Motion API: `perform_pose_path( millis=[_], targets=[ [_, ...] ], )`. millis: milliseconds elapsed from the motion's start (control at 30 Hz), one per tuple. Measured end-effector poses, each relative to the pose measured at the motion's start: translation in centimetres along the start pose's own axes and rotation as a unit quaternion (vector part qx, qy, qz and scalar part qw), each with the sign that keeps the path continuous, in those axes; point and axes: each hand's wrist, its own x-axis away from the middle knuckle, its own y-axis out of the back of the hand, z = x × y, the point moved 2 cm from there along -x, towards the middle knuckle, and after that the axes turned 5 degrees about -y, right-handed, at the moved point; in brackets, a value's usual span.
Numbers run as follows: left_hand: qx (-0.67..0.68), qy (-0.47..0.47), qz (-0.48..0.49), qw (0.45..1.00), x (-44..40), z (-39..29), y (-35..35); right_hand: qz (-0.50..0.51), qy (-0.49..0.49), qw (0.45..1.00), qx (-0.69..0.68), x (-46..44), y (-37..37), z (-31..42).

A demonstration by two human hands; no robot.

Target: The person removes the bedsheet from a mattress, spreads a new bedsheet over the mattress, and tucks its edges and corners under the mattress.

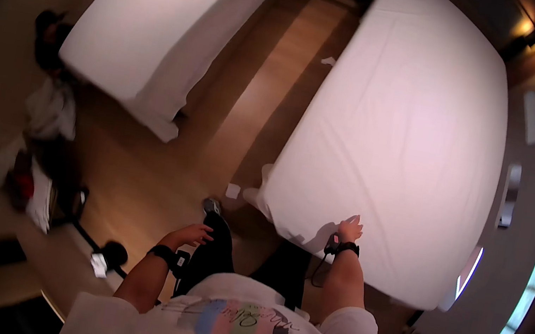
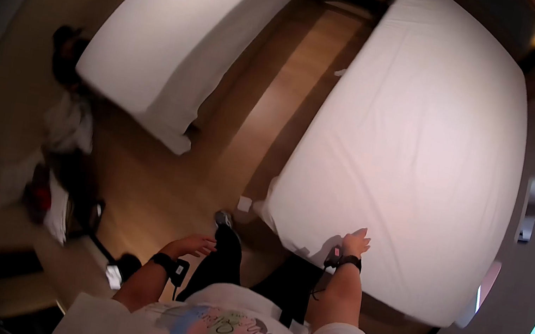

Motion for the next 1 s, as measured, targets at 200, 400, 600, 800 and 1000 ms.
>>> perform_pose_path(
  millis=[200,400,600,800,1000],
  targets=[
    [-0.022,-0.186,0.080,0.979,-9.3,-2.1,10.3,-0.017,0.173,0.957,0.231,13.5,-11.4,1.9],
    [-0.067,-0.245,0.025,0.967,-30.9,-1.9,10.5,0.262,0.483,0.828,0.112,22.0,-20.5,5.4],
    [0.136,-0.082,0.062,0.985,-34.4,-2.9,3.9,0.296,-0.030,0.870,-0.394,19.2,-31.3,-1.6],
    [0.145,0.197,0.126,0.961,-36.0,1.8,1.5,0.285,-0.279,0.596,-0.697,13.5,-37.3,1.7],
    [0.312,0.014,-0.027,0.950,-38.9,5.6,1.0,0.281,-0.230,0.543,-0.757,13.4,-38.4,7.5]
  ],
)
